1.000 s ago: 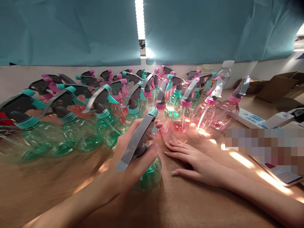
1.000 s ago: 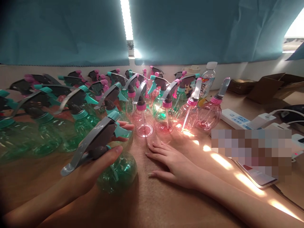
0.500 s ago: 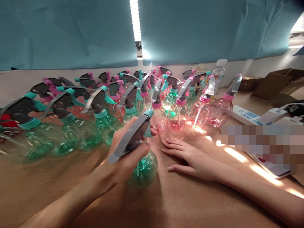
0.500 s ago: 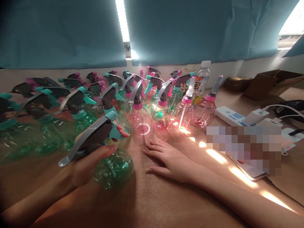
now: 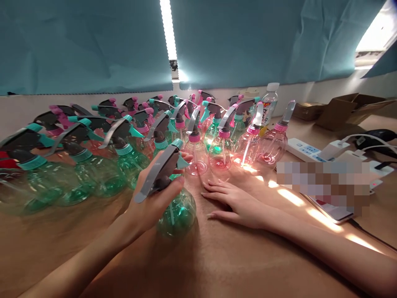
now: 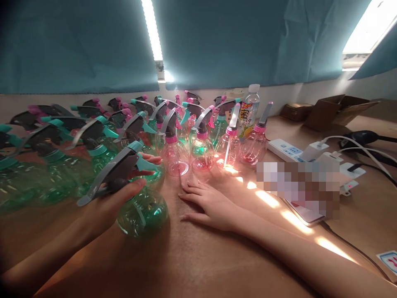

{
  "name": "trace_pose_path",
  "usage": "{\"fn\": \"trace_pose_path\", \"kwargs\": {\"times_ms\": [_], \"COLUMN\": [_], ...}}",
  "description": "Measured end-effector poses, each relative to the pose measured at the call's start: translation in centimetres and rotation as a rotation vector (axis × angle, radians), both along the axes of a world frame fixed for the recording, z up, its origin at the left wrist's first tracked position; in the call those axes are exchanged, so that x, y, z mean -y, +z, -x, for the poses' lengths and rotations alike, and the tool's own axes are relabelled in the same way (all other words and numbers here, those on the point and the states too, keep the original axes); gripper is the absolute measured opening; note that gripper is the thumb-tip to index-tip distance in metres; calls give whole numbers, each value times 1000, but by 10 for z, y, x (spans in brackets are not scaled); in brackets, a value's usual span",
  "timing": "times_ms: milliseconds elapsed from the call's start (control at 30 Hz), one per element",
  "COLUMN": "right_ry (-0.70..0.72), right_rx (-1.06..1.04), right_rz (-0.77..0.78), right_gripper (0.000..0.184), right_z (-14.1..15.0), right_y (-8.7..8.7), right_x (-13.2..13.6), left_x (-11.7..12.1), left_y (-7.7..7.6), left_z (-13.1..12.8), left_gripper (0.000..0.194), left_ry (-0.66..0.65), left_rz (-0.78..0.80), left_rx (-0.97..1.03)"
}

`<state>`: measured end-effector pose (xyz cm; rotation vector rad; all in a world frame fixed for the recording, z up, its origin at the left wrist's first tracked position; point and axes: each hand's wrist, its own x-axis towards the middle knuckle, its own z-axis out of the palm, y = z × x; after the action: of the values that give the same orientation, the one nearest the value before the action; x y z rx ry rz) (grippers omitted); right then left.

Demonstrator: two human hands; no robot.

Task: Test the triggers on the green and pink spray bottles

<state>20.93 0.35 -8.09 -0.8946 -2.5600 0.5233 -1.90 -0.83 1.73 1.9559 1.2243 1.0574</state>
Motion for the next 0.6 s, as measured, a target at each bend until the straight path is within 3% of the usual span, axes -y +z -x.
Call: {"fn": "trace_pose_path", "kwargs": {"times_ms": [167,267,500,600], "right_ry": [2,1,35,56], "right_rx": [8,21,118,105], "right_rz": [-30,-59,-86,-34], "right_gripper": [56,56,49,59], "right_z": [1,3,13,22], "right_y": [-2,1,19,28], "right_x": [0,0,2,7], "left_x": [0,3,9,14], "left_y": [-2,0,2,-3], "left_z": [0,3,19,24], "left_gripper": [36,49,77,80], "left_ry": [25,40,6,1], "left_rz": [-9,14,44,36], "left_rx": [29,-2,-28,-41]}}
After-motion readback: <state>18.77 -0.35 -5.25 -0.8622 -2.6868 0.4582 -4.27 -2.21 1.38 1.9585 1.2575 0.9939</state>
